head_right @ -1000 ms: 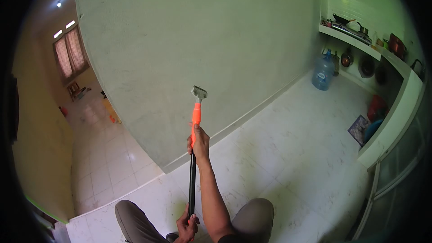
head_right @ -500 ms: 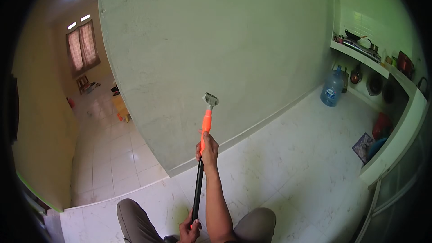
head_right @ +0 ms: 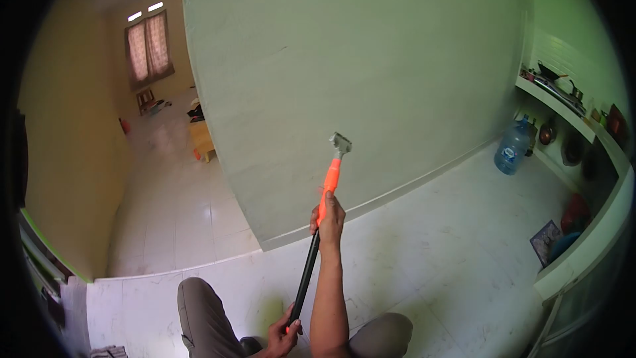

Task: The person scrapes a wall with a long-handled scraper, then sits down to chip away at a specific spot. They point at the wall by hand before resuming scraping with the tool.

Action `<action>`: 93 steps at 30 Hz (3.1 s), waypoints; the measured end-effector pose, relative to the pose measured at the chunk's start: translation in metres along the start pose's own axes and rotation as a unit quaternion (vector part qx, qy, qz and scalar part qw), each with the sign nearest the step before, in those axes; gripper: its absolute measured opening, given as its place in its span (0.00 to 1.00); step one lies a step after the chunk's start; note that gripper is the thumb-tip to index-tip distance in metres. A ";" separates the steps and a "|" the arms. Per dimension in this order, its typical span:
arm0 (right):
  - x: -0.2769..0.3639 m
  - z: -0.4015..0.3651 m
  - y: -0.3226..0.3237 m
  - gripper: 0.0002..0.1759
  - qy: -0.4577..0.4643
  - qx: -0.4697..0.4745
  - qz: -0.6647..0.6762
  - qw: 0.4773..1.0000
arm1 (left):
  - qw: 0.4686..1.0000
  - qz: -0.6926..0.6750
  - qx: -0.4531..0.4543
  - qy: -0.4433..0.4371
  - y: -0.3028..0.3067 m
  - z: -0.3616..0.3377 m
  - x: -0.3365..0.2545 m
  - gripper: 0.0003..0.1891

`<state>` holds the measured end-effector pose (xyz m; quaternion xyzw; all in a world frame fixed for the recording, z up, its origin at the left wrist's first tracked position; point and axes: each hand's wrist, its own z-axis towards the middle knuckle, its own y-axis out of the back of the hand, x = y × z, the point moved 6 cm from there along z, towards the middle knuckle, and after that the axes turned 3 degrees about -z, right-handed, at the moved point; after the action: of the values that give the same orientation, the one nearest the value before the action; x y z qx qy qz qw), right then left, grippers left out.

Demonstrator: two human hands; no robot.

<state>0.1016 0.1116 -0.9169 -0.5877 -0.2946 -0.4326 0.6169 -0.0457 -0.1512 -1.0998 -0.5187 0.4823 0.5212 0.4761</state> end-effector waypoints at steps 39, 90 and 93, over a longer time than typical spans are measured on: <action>0.009 -0.006 -0.008 0.34 -0.006 -0.013 -0.008 1.000 | 0.999 0.013 0.033 -0.007 -0.001 0.001 -0.003 0.30; -0.017 0.017 0.006 0.32 -0.035 -0.001 -0.047 0.998 | 0.993 -0.072 0.047 0.086 -0.028 0.004 -0.019 0.29; -0.016 0.017 0.005 0.31 -0.037 -0.002 -0.045 0.998 | 0.994 -0.054 0.044 0.083 -0.028 0.005 -0.018 0.28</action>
<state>0.1015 0.1308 -0.9313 -0.5905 -0.3422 -0.4384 0.5848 -0.0179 -0.1443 -1.0820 -0.5645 0.5138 0.4278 0.4842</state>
